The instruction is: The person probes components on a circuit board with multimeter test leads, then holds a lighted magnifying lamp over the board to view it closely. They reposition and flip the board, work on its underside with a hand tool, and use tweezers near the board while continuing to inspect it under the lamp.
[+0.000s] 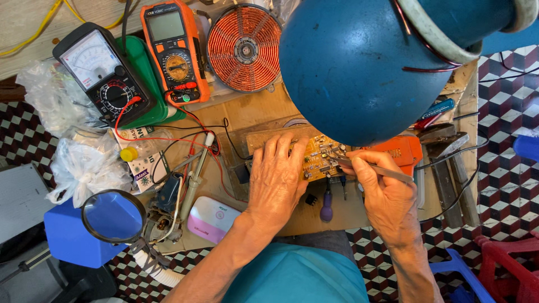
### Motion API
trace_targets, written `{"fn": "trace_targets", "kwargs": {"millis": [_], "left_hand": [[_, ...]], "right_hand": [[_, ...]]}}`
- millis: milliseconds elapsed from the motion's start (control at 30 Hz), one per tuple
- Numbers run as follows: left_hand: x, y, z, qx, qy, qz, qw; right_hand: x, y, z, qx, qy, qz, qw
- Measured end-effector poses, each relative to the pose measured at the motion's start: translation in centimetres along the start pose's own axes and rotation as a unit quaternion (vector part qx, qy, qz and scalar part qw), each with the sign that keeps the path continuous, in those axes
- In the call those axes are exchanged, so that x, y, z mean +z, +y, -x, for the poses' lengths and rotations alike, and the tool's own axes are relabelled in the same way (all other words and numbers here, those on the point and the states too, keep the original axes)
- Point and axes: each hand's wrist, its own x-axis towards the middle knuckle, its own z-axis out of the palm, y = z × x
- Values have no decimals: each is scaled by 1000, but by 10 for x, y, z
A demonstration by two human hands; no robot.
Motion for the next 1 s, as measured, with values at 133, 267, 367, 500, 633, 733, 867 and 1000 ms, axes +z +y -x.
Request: {"fn": "trace_targets", "kwargs": {"millis": [133,267,367,500,633,733,867,1000], "left_hand": [[0,1,-1,1,2,0,1000],[-1,0,-1,-1,1,3,1000],[-1,0,-1,0,-3,-1,1000],[0,0,0,2,-1,3,1000],[-1,0,0,1,3,1,1000],[-2,0,1,-1,1,3,1000],[-1,0,-1,-3,-6,-4,1000],[0,-1,0,-1,-10,-12,1000]], "right_hand": [[-3,-8,-7,-28,-13,51,998],[-2,-17,-15,-18,-23,30,999],[-3,-24,-20,-42,-32,42,998],[-4,-32,-24,-8,-33,134,990],[-3,-33,-23,51,-31,182,981],[0,-28,-18,-29,-23,69,997],[2,-14,-13,-11,-16,5,1000],[-2,-2,-17,0,-25,-53,998]]}}
